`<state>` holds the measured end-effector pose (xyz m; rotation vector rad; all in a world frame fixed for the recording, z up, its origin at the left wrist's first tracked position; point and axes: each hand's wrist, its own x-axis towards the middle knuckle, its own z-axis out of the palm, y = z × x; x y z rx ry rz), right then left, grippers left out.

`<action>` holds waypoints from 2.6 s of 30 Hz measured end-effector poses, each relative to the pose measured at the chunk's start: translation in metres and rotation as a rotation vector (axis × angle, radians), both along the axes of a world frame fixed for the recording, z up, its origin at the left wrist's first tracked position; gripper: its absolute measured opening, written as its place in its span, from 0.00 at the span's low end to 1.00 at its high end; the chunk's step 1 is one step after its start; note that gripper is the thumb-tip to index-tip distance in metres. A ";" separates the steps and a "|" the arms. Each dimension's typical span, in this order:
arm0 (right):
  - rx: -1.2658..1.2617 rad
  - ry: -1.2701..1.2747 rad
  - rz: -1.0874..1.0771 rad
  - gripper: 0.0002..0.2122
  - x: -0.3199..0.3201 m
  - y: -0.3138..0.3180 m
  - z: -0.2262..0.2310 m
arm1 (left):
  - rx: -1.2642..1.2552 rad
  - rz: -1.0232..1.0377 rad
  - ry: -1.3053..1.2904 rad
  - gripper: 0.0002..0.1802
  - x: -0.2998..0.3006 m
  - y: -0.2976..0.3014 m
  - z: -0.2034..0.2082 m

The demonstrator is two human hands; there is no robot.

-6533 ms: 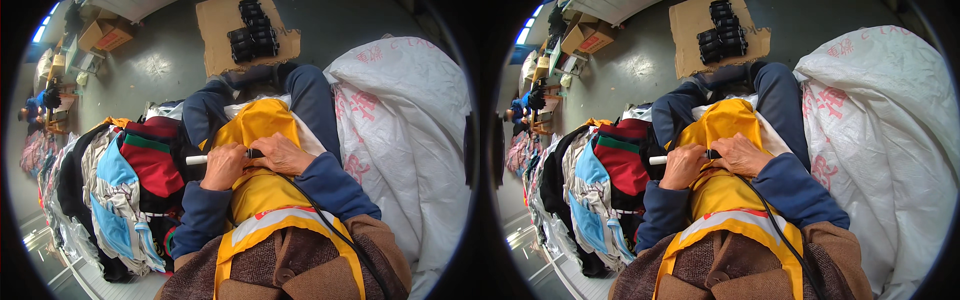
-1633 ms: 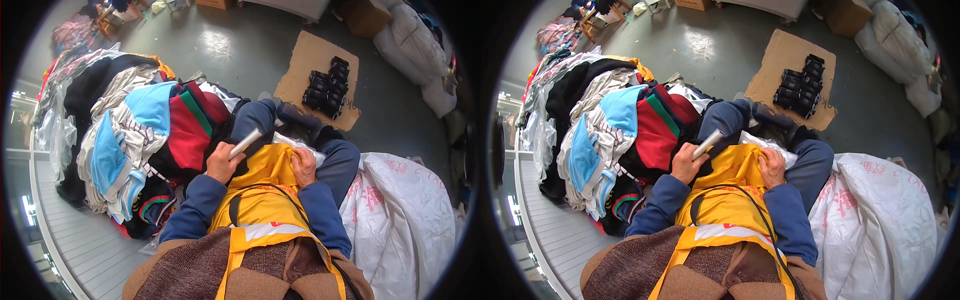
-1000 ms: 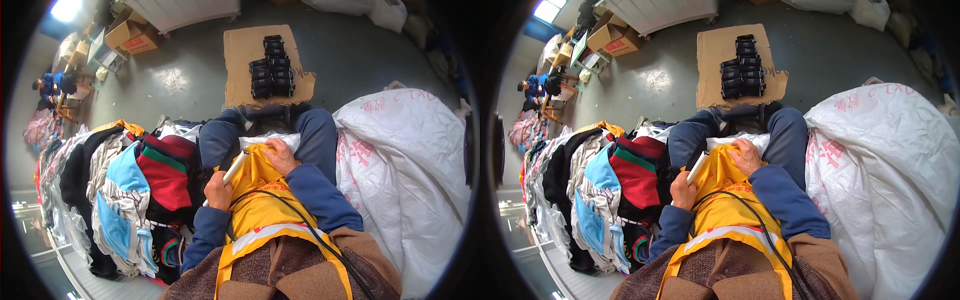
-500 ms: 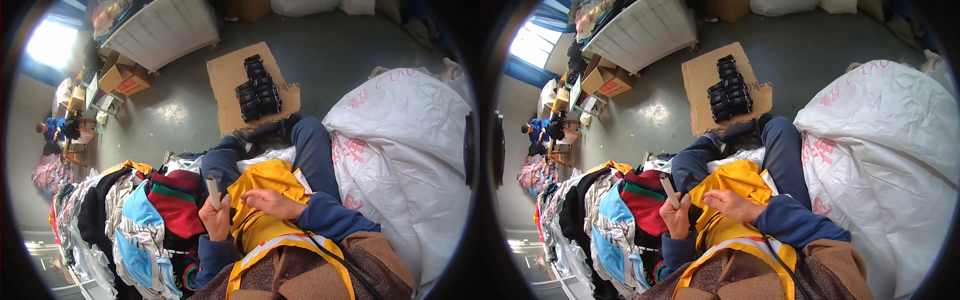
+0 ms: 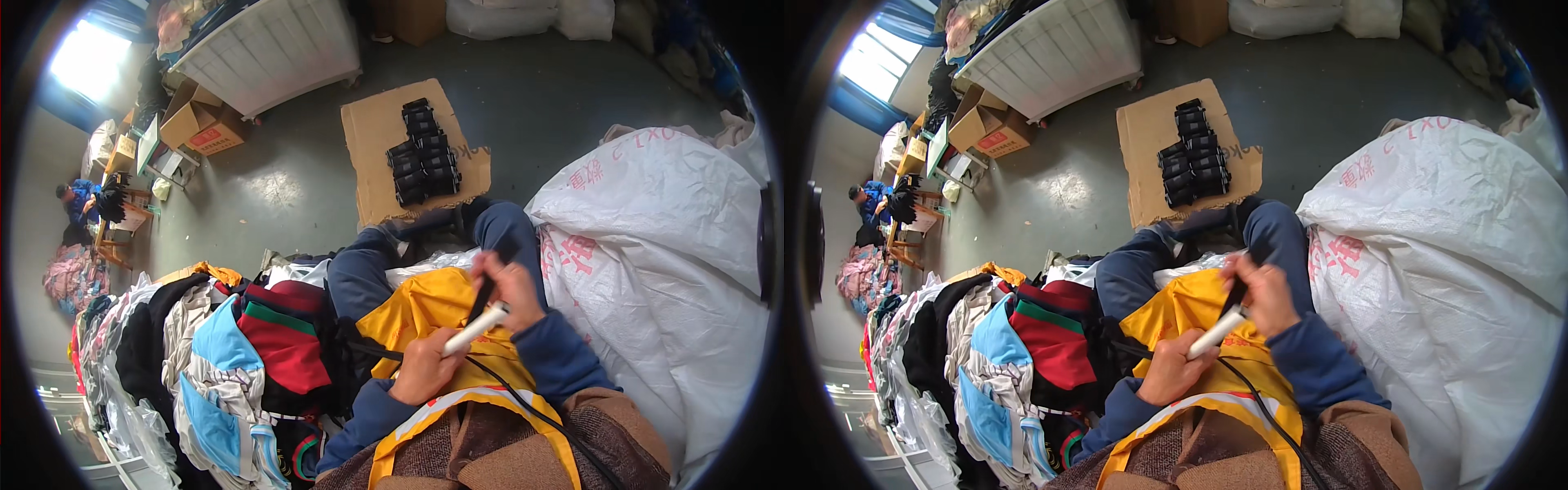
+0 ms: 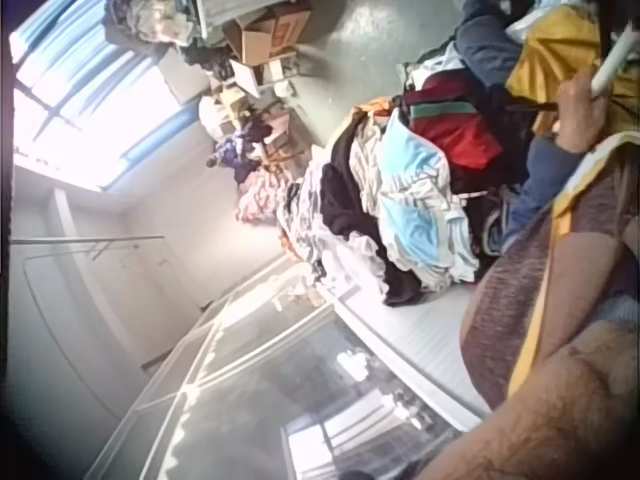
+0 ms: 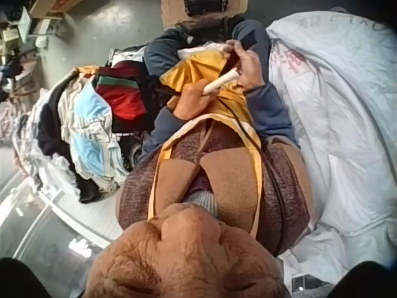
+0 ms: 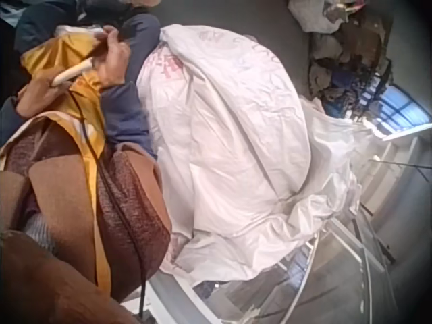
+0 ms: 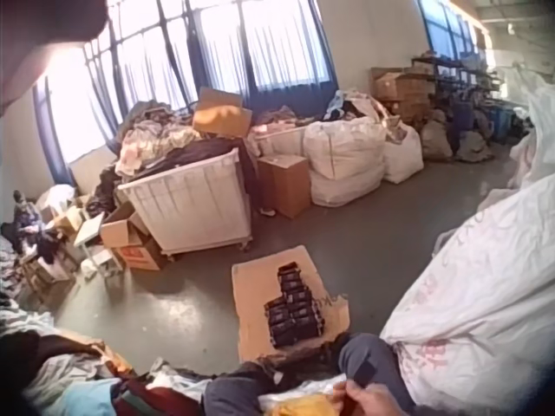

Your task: Assembling black plastic components onto a white pipe while sitting on the floor in a storage area.

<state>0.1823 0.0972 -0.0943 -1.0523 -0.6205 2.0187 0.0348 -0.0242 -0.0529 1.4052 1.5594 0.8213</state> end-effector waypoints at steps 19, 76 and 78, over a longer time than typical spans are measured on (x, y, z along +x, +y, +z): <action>0.149 0.017 0.483 0.08 -0.058 -0.058 0.019 | -0.021 0.673 -0.812 0.09 -0.037 -0.006 -0.016; 0.177 -0.076 0.320 0.16 -0.042 -0.051 -0.003 | -0.214 0.183 -0.009 0.18 -0.061 -0.017 -0.025; 0.171 -0.002 0.326 0.15 -0.042 -0.052 0.001 | -0.278 0.151 0.008 0.17 -0.062 -0.014 -0.024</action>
